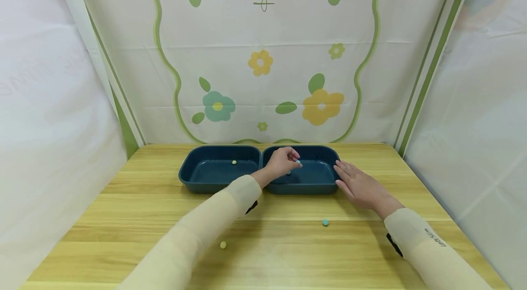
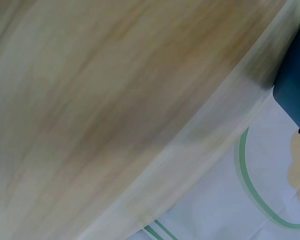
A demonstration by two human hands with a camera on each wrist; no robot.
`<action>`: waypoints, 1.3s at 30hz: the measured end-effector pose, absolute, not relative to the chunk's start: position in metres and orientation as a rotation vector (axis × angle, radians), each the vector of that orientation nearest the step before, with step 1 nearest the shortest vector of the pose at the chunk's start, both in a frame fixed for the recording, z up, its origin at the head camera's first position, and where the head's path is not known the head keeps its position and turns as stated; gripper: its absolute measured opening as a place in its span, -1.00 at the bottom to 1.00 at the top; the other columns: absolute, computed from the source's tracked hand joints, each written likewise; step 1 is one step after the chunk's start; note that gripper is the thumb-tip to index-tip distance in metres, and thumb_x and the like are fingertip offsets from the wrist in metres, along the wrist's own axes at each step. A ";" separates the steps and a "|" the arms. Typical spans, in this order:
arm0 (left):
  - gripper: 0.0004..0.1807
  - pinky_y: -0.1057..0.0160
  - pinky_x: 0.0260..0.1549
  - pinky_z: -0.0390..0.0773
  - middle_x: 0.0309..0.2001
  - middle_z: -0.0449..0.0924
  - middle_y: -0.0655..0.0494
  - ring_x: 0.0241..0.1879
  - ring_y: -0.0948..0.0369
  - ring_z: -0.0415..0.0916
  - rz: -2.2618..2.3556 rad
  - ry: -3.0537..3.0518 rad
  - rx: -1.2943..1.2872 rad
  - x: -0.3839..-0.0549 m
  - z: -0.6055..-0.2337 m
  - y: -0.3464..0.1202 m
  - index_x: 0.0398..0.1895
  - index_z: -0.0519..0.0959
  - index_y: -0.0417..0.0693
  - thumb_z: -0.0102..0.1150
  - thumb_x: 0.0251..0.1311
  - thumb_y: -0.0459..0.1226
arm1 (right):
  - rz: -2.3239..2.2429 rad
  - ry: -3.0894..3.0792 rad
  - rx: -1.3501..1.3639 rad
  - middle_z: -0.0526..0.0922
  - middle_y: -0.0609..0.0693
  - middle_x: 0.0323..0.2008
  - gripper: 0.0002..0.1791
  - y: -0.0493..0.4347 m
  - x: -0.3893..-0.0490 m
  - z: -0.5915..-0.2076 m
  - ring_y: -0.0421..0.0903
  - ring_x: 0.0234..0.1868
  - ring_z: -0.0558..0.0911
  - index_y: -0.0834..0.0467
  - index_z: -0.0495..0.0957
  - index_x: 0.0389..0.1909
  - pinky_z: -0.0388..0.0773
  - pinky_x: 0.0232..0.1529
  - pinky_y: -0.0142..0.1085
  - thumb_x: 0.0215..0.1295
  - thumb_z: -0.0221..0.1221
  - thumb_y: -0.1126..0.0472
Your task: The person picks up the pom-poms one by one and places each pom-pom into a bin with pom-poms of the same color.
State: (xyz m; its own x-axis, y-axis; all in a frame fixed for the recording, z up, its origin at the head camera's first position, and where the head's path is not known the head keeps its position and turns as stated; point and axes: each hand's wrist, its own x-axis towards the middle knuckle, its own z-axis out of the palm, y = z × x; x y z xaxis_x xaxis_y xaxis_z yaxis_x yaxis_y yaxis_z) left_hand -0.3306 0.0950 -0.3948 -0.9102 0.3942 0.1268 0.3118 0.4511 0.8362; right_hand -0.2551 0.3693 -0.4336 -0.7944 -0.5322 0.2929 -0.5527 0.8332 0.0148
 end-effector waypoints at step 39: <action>-0.86 0.38 -0.36 0.53 -0.35 0.52 0.21 -0.36 0.30 0.47 1.465 2.576 0.726 -0.333 -0.392 0.082 -0.25 0.56 -0.04 0.33 0.19 -0.33 | 0.107 -2.750 0.818 0.23 0.37 0.36 -0.44 0.368 -0.254 -0.432 0.31 0.36 0.22 0.43 0.28 0.34 0.16 0.36 0.00 0.52 -0.04 0.11</action>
